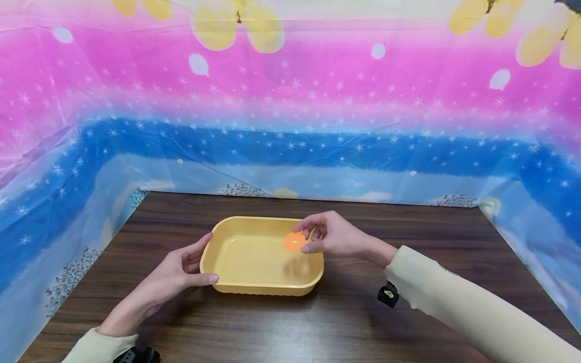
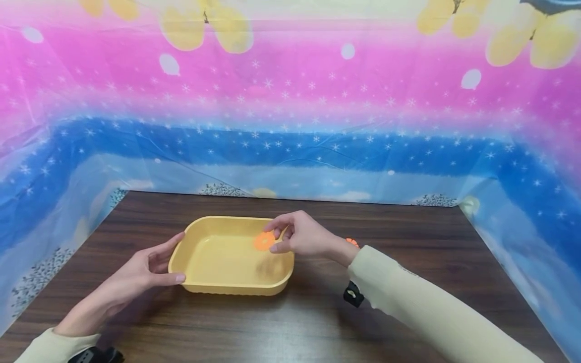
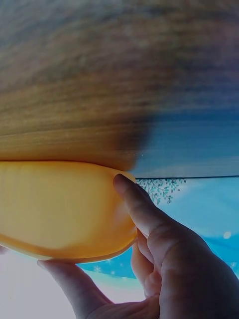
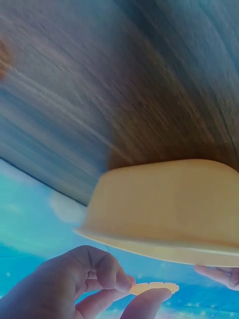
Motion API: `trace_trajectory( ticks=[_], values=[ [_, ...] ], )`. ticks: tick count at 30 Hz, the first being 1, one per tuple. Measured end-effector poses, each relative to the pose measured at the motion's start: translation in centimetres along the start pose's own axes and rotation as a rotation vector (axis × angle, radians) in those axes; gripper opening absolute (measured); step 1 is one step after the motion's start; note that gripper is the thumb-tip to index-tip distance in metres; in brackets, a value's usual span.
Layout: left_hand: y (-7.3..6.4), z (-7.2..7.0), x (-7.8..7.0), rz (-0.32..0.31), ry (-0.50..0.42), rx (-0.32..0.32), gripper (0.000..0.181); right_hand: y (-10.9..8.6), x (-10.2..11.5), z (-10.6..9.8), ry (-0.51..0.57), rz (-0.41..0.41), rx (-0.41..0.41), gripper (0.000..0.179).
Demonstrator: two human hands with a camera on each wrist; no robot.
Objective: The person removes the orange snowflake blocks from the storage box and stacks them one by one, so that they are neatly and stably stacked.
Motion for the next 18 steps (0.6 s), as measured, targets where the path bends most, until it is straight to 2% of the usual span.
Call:
trace_trajectory(
  ticks=[9, 18],
  values=[
    [-0.1, 0.0, 0.1, 0.002, 0.029, -0.018, 0.101, -2.5, -1.3, -1.7, -0.002, 0.016, -0.079, 0.042],
    [-0.2, 0.2, 0.2, -0.004, 0.033, -0.024, 0.101, -5.2, -3.4, -3.3, 0.009, 0.094, -0.169, 0.041]
  ],
)
Point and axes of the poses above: each hand's wrist, its own y-axis towards the middle knuckle, its own z-axis out of the palm, x = y × z, the point moved 5 cm from there along y, towards the middle knuckle, and after that the axes turned 11 degrees about -z, right-handed, at the moved point
